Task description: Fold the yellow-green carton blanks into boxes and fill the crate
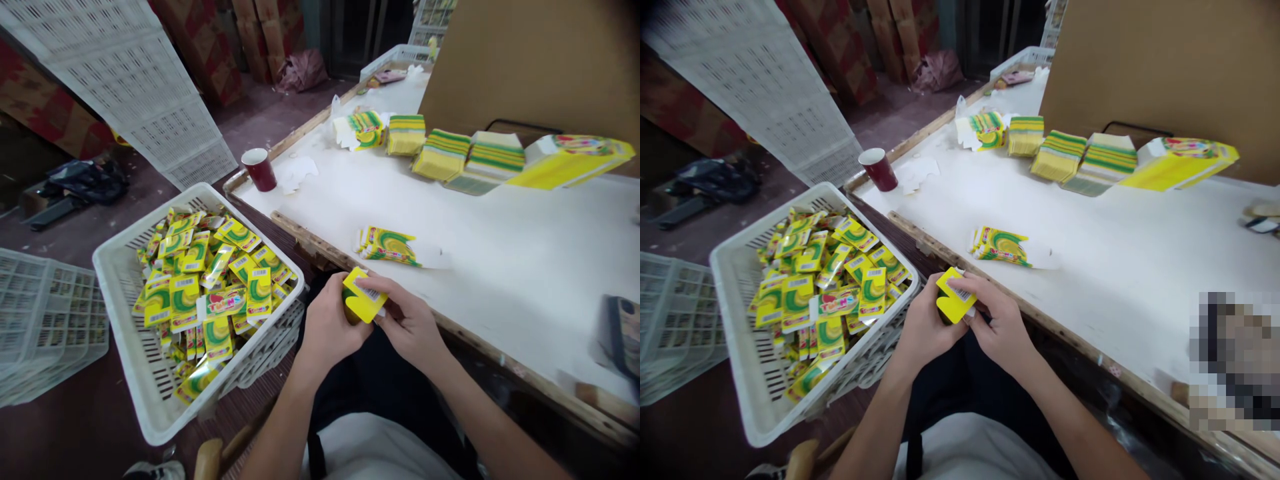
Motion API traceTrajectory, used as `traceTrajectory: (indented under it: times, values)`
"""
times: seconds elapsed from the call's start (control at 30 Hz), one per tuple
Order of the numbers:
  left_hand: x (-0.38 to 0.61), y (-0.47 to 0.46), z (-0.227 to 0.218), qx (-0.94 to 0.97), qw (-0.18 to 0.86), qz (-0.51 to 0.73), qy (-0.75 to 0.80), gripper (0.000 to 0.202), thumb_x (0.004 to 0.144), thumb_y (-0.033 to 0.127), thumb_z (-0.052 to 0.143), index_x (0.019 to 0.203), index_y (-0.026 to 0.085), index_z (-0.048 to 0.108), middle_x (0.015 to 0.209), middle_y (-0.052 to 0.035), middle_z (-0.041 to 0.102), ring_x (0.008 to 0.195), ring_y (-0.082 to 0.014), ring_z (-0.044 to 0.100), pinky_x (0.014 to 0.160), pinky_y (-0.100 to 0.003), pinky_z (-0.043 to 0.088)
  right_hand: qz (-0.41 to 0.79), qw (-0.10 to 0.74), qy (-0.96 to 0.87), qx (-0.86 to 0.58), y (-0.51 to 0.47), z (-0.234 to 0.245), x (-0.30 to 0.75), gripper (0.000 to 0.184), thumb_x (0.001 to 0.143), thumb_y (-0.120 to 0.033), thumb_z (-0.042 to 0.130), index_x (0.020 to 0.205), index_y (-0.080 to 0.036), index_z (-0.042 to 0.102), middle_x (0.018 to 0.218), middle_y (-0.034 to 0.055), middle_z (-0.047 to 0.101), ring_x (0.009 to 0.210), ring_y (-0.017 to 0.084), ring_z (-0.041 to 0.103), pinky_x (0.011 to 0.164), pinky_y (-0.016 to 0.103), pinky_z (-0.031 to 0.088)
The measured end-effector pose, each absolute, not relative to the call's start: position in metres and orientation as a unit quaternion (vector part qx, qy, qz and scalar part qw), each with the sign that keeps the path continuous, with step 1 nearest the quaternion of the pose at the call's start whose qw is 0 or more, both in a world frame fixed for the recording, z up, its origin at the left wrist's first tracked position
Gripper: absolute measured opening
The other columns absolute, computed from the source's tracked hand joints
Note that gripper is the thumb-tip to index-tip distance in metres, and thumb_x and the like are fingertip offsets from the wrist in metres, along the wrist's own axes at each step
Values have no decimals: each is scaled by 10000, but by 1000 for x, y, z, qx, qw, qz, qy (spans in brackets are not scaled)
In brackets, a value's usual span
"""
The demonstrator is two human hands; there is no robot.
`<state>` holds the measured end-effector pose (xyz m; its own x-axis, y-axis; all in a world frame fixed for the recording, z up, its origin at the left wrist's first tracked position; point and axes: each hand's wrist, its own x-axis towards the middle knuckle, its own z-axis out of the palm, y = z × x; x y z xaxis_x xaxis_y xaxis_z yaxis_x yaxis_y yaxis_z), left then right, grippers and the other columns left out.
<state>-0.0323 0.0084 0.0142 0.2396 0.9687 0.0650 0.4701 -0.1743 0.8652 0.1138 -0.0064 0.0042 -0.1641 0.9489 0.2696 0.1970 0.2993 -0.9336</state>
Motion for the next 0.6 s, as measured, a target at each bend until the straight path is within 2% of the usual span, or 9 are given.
traceTrajectory:
  times: [0.23,0.4,0.6]
  values:
    - [-31,7,13,699,389,312,513,485,663,212,626,1107,209,431,1057,-55,595,955,-228,576,798,-331,450,380,485,-666,-421,-4,4,116,348,831,-102,487,1107,-277,607,1260,54,556,1103,188,572,876,287,511]
    - [-31,7,11,690,405,310,514,528,647,196,637,1126,220,417,1031,-33,600,917,-208,582,772,-310,450,384,482,-660,-430,-5,4,117,347,842,-110,499,1129,-288,580,1249,44,560,1113,172,561,876,260,505]
    - [-28,7,7,685,425,326,494,485,657,177,628,1098,224,432,978,-5,590,848,-169,583,727,-277,448,392,479,-659,-427,-4,2,118,347,839,-98,484,1119,-280,582,1280,52,543,1133,177,556,877,259,508]
